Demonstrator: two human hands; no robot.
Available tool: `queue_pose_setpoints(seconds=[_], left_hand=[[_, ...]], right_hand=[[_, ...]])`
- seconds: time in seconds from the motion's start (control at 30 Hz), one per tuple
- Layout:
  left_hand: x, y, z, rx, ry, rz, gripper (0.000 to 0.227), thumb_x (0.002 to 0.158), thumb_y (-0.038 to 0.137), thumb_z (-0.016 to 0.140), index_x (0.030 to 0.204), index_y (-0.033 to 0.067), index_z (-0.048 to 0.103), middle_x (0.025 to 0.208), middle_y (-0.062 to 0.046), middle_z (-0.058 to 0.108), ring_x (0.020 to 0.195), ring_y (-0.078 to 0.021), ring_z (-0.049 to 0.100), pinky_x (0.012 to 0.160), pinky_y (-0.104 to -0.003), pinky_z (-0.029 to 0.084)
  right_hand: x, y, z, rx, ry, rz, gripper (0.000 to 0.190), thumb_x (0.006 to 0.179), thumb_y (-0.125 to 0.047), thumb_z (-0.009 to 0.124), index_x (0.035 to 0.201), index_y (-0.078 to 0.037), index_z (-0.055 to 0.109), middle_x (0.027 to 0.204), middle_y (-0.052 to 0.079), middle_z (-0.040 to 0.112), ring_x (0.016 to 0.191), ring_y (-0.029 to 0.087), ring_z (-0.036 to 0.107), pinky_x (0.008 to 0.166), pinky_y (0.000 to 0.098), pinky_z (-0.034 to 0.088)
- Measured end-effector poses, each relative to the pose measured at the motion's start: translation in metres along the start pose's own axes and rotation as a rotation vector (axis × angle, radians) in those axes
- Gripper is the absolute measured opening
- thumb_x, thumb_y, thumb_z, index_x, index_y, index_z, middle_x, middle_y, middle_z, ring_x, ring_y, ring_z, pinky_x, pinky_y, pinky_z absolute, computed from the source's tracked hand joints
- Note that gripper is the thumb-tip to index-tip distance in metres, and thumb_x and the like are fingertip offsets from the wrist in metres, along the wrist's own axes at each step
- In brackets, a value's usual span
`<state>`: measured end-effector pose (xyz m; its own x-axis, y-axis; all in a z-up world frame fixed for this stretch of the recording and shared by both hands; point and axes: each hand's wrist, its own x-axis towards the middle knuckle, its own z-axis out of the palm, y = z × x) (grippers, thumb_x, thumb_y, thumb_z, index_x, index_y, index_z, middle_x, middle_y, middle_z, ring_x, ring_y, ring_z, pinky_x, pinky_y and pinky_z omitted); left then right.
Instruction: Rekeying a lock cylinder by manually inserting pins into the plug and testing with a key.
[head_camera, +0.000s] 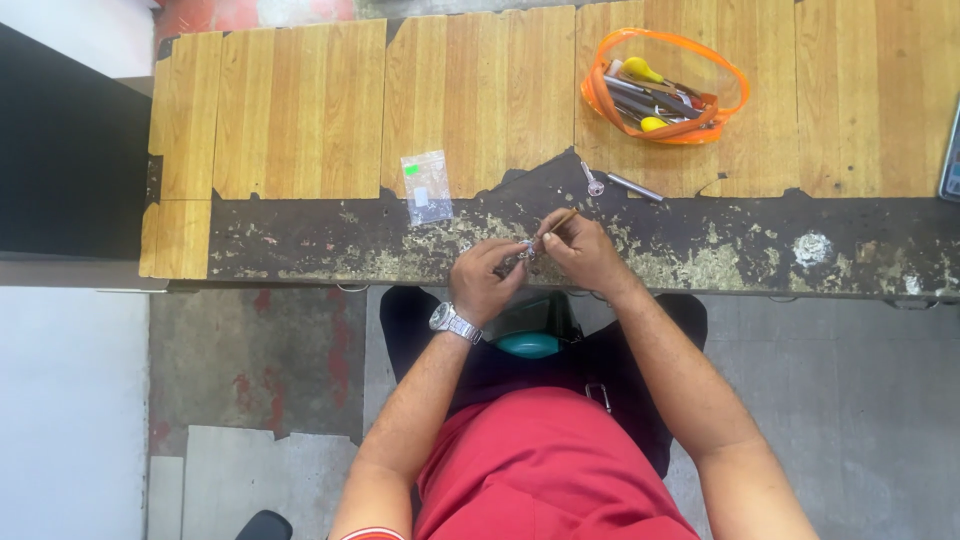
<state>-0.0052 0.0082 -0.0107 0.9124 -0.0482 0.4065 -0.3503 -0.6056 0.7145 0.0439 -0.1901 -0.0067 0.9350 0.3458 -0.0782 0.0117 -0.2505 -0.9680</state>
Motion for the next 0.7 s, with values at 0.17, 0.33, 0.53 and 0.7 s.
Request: queue_pose_setpoints(seconds=[0.17, 0.33, 0.53, 0.7], left_hand=[[0.001, 0.007, -0.003, 0.003, 0.028, -0.007, 0.029, 0.077, 0.019, 0.085, 0.105, 0.0208, 0.078, 0.09, -0.002, 0.077, 0.08, -0.024, 0.074, 0.071, -0.037, 0.058], [-0.004, -0.002, 0.006, 0.001, 0.055, -0.05, 0.021, 0.079, 0.023, 0.086, 0.098, 0.0242, 0.077, 0.086, 0.003, 0.077, 0.075, -0.0204, 0.073, 0.068, -0.035, 0.057], [-0.002, 0.0, 0.004, 0.041, 0.037, -0.001, 0.025, 0.076, 0.021, 0.084, 0.1, 0.0253, 0.079, 0.09, 0.001, 0.077, 0.081, -0.0233, 0.074, 0.07, -0.037, 0.057], [-0.003, -0.005, 0.008, 0.012, 0.057, -0.045, 0.022, 0.075, 0.022, 0.086, 0.096, 0.0262, 0.077, 0.086, 0.004, 0.077, 0.08, -0.0203, 0.075, 0.071, -0.036, 0.057]], right_hand=[[-0.003, -0.004, -0.001, -0.013, 0.007, -0.012, 0.016, 0.097, -0.023, 0.059, 0.103, -0.012, 0.069, 0.082, 0.016, 0.075, 0.083, 0.033, 0.074, 0.073, 0.0467, 0.059], [-0.006, -0.006, 0.0, -0.018, 0.02, -0.002, 0.016, 0.096, -0.023, 0.06, 0.102, -0.012, 0.07, 0.082, 0.015, 0.076, 0.083, 0.033, 0.074, 0.074, 0.0467, 0.058], [-0.005, -0.006, 0.0, -0.028, 0.021, -0.004, 0.016, 0.096, -0.023, 0.059, 0.102, -0.013, 0.071, 0.082, 0.015, 0.075, 0.082, 0.033, 0.074, 0.074, 0.0472, 0.058], [-0.007, -0.004, 0.001, -0.006, 0.047, -0.005, 0.016, 0.096, -0.023, 0.06, 0.101, -0.013, 0.07, 0.082, 0.017, 0.076, 0.082, 0.034, 0.074, 0.074, 0.0482, 0.057]])
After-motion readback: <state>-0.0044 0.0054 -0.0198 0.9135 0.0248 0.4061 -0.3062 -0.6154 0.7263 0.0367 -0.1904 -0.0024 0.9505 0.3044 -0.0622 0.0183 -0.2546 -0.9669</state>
